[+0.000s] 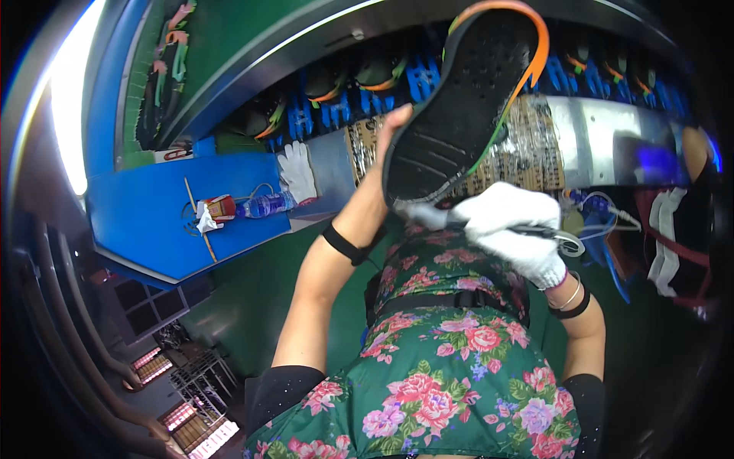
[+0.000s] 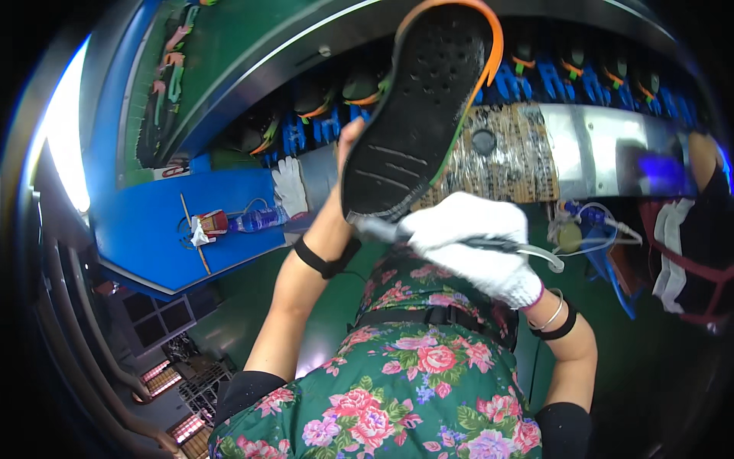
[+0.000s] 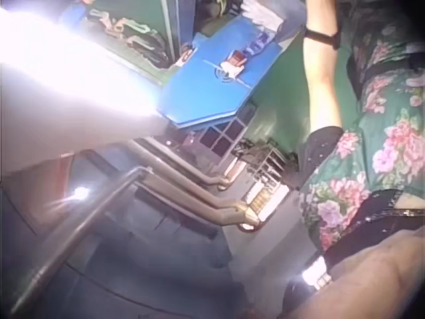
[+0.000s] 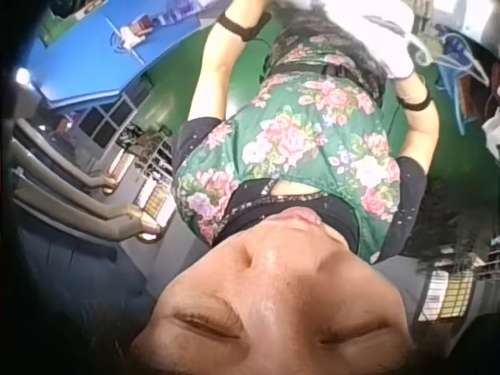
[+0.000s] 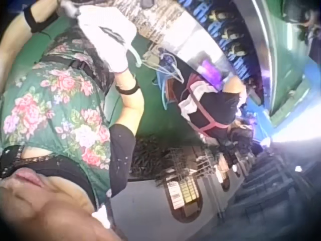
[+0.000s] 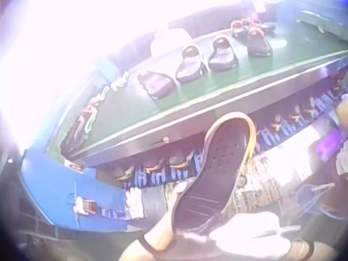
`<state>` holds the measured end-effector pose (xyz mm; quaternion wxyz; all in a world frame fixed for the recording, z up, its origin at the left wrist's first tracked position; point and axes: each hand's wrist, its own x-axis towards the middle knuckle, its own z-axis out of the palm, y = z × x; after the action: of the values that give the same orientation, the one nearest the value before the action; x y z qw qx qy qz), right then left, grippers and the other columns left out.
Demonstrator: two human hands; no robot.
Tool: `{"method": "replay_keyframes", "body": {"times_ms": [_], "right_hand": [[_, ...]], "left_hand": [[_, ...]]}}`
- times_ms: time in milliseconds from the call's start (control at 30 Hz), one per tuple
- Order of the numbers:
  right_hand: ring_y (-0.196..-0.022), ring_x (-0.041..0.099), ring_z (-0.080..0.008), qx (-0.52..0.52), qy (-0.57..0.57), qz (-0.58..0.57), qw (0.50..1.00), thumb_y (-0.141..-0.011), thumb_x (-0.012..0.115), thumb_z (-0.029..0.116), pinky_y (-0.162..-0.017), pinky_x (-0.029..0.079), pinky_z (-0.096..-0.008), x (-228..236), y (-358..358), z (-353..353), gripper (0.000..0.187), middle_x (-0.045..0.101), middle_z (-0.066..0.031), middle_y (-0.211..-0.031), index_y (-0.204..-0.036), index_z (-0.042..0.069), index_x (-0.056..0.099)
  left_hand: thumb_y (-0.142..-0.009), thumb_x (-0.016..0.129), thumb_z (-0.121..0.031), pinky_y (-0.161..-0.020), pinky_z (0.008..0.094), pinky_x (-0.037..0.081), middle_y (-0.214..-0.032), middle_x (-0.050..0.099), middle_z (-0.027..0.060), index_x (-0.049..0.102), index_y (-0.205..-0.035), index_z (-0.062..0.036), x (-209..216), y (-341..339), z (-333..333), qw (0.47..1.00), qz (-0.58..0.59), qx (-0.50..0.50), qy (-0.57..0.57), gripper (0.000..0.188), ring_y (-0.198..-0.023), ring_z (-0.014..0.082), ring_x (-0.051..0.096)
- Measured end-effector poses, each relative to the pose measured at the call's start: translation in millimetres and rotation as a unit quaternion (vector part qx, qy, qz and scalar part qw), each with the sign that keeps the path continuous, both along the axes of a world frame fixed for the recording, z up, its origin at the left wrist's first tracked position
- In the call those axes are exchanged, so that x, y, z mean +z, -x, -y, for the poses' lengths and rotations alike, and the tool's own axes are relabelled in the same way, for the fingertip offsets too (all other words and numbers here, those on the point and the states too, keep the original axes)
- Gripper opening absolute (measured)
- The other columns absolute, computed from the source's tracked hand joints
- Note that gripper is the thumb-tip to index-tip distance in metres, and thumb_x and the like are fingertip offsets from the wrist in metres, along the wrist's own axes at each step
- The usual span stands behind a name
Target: Applying a liquid substance, likely adhesive or primer, to the sole and edges of a shoe using a small brush-like tool on an assembly line.
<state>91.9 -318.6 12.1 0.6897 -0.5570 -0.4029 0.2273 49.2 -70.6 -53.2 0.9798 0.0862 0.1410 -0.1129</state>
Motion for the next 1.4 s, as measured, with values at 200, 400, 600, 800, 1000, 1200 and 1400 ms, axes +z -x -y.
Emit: {"method": "replay_keyframes", "body": {"times_ms": [200, 400, 600, 800, 1000, 1200, 1400], "right_hand": [[-0.095, 0.075, -0.0236, -0.234, 0.06, 0.335, 0.911, -0.079, 0.081, -0.003, -0.085, 0.058, -0.0349, 15, -57, -12, 0.019, 0.08, -0.0125, -0.103, -0.097, 0.004, 0.08], [-0.092, 0.074, -0.0228, -0.089, 0.013, 0.122, 0.988, -0.081, 0.081, 0.0, -0.083, 0.058, -0.0348, 23, -39, -6, 0.015, 0.079, -0.0123, -0.101, -0.095, 0.005, 0.081], [-0.098, 0.073, -0.0254, -0.219, -0.061, -0.258, 0.939, -0.077, 0.075, -0.013, -0.089, 0.059, -0.0356, -6, -29, 10, 0.02, 0.076, -0.017, -0.104, -0.095, -0.003, 0.077], [-0.094, 0.074, -0.0177, -0.144, 0.014, -0.233, 0.962, -0.085, 0.076, -0.005, -0.087, 0.059, -0.0309, -60, -7, -21, 0.022, 0.079, -0.0129, -0.104, -0.107, -0.003, 0.079], [-0.093, 0.074, -0.0164, -0.119, 0.1, -0.301, 0.941, -0.086, 0.077, -0.004, -0.085, 0.059, -0.0294, -83, 13, -12, 0.022, 0.079, -0.0129, -0.106, -0.108, -0.003, 0.079], [-0.092, 0.074, -0.017, -0.142, 0.09, -0.33, 0.929, -0.088, 0.077, -0.002, -0.082, 0.06, -0.0292, -89, 18, -1, 0.02, 0.079, -0.0135, -0.106, -0.108, -0.003, 0.079], [-0.083, 0.073, -0.0148, -0.149, 0.098, -0.309, 0.934, -0.087, 0.077, -0.001, -0.076, 0.059, -0.0279, -87, 16, 3, 0.02, 0.079, -0.0115, -0.099, -0.106, -0.003, 0.08]], "left_hand": [[-0.099, 0.049, -0.052, -0.106, 0.0557, 0.053, -0.141, 0.062, 0.0238, 0.053, -0.147, 0.0004, -1, 31, 40, 0.997, 0.068, -0.028, 0.017, 0.071, -0.124, 0.0394, 0.065], [-0.089, 0.064, -0.069, -0.108, 0.0619, 0.05, -0.151, 0.044, 0.0367, 0.034, -0.157, 0.0033, 11, 66, 21, 0.994, 0.09, 0.057, -0.012, 0.103, -0.127, 0.0565, 0.055], [-0.074, 0.082, -0.069, -0.093, 0.068, 0.058, -0.148, 0.038, 0.0389, 0.022, -0.159, 0.0034, 118, 45, -77, 0.944, 0.311, 0.059, -0.096, 0.126, -0.121, 0.0564, 0.058], [-0.094, 0.053, -0.075, -0.117, 0.0657, 0.038, -0.164, 0.013, 0.0313, 0.01, -0.164, -0.0002, 135, -44, -227, 0.94, 0.244, 0.221, 0.086, 0.111, -0.15, 0.0543, 0.02], [-0.106, 0.031, -0.064, -0.126, 0.0619, 0.023, -0.172, 0.003, 0.026, -0.014, -0.163, -0.0035, 121, -70, -212, 0.872, 0.089, 0.481, 0.005, 0.094, -0.156, 0.0504, 0.014], [-0.107, 0.046, -0.043, -0.129, 0.0535, 0.021, -0.17, 0.012, 0.0276, 0.002, -0.165, 0.0005, 102, -91, -221, 0.866, 0.148, 0.475, 0.045, 0.084, -0.156, 0.0455, 0.02], [-0.09, 0.079, -0.032, -0.12, 0.0455, 0.033, -0.16, 0.039, 0.0312, 0.057, -0.15, -0.0155, 133, -166, -157, 0.418, -0.063, 0.245, -0.873, 0.066, -0.154, 0.0382, 0.03]]}}
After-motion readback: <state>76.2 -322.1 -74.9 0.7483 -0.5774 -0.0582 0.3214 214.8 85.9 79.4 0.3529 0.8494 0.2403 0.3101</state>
